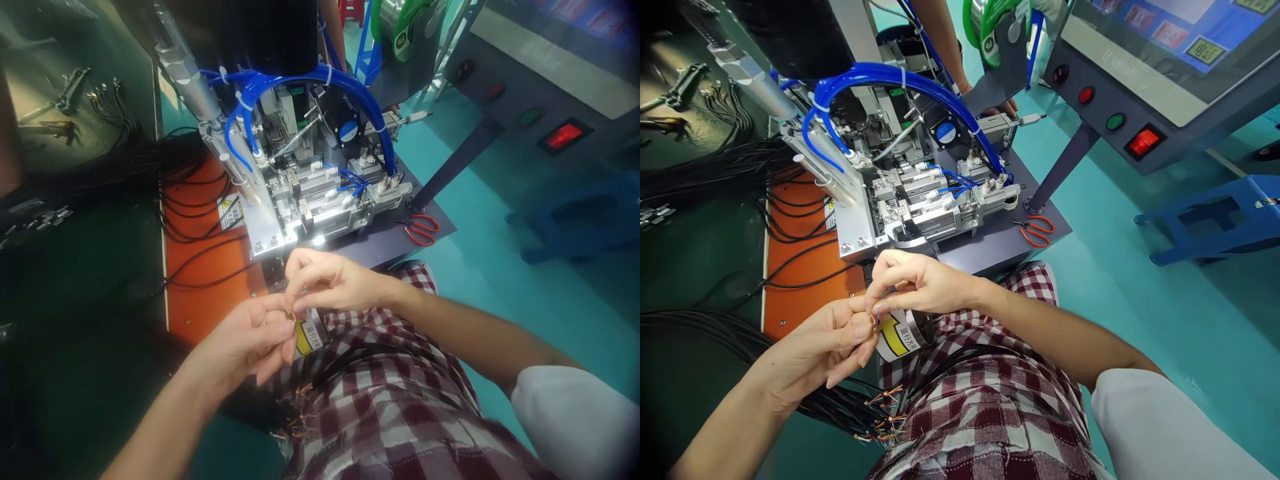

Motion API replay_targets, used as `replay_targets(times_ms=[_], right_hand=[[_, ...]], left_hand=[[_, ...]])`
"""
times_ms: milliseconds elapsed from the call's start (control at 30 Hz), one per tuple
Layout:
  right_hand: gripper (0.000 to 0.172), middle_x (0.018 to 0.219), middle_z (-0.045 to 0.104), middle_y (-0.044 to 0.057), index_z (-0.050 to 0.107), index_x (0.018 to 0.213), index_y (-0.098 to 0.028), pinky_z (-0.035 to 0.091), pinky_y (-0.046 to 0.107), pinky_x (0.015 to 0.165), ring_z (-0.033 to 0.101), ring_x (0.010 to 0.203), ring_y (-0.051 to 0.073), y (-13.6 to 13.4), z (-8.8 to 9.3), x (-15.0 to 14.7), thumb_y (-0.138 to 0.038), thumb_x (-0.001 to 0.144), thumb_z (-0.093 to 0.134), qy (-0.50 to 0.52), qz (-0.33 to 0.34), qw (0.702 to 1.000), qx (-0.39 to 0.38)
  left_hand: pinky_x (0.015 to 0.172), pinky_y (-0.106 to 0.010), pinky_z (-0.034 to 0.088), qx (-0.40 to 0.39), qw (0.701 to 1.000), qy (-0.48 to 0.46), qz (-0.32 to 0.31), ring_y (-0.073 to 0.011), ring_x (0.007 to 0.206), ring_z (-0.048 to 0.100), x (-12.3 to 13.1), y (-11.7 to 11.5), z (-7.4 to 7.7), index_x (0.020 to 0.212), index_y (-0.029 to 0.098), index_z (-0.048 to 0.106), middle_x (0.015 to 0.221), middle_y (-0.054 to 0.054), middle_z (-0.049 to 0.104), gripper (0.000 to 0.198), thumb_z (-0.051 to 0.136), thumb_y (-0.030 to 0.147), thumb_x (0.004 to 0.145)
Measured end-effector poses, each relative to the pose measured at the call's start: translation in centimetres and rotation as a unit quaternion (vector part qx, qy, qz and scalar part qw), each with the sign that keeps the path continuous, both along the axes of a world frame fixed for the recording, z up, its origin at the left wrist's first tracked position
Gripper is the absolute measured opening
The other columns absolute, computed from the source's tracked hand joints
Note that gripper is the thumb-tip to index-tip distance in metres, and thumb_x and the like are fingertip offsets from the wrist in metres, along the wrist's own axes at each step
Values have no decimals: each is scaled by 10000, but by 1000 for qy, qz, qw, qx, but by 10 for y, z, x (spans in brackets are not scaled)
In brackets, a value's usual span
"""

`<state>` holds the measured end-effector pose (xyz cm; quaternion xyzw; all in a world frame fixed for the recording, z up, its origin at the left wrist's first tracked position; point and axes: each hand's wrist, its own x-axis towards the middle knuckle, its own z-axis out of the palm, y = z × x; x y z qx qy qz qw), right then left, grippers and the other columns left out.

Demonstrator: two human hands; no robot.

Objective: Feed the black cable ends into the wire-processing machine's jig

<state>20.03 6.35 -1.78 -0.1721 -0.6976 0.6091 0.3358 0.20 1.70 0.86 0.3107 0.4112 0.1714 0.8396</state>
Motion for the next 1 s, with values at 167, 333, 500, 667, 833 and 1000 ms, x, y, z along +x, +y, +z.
replay_targets(times_ms=[167, 333, 500, 667, 833, 1000], right_hand=[[96, 861, 610, 22, 708, 851, -165, 468, 246, 671, 572, 786, 124, -8, 16, 9, -143, 890, 623, -83, -65, 994, 26], [78, 832, 664, 12, 713, 892, -162, 441, 233, 588, 519, 615, 89, -34, 11, 13, -157, 882, 636, -134, -251, 958, 30], [111, 896, 662, 39, 718, 974, -171, 450, 223, 547, 543, 609, 88, -48, 1, 8, -189, 886, 654, -131, -262, 951, 100], [34, 824, 688, 43, 717, 860, -168, 478, 221, 574, 597, 676, 116, -51, 0, 2, -153, 866, 688, -118, -295, 939, 133], [43, 796, 714, 29, 715, 820, -190, 487, 226, 568, 611, 658, 119, -56, -2, -2, -193, 863, 712, -113, -341, 927, 110], [98, 881, 730, 56, 716, 953, -194, 509, 243, 637, 644, 729, 136, -55, -2, 1, -188, 921, 623, -138, -308, 923, 187]], left_hand=[[335, -130, 223, 19, 998, 50, 15, -33, 299, 441, 7, -6, -3, 822, 136, 656, 538, -17, 660, 292, 803, 373, 735], [333, -141, 267, 95, 984, 119, 92, -75, 343, 515, 14, -13, -6, 859, 153, 634, 575, -13, 680, 286, 785, 370, 748], [344, -153, 301, 133, 974, 158, 95, -90, 374, 540, 16, -15, -8, 854, 144, 634, 606, -20, 686, 291, 760, 391, 763], [361, -158, 296, 155, 967, 176, 100, -83, 382, 531, 15, -18, -9, 856, 150, 629, 621, -17, 686, 274, 738, 392, 788], [378, -171, 311, 170, 961, 188, 110, -90, 397, 537, 14, -20, -10, 884, 155, 635, 640, -25, 694, 277, 727, 402, 802], [372, -169, 307, 172, 961, 187, 108, -93, 395, 540, 14, -20, -12, 867, 165, 620, 635, -18, 692, 278, 732, 409, 796]])
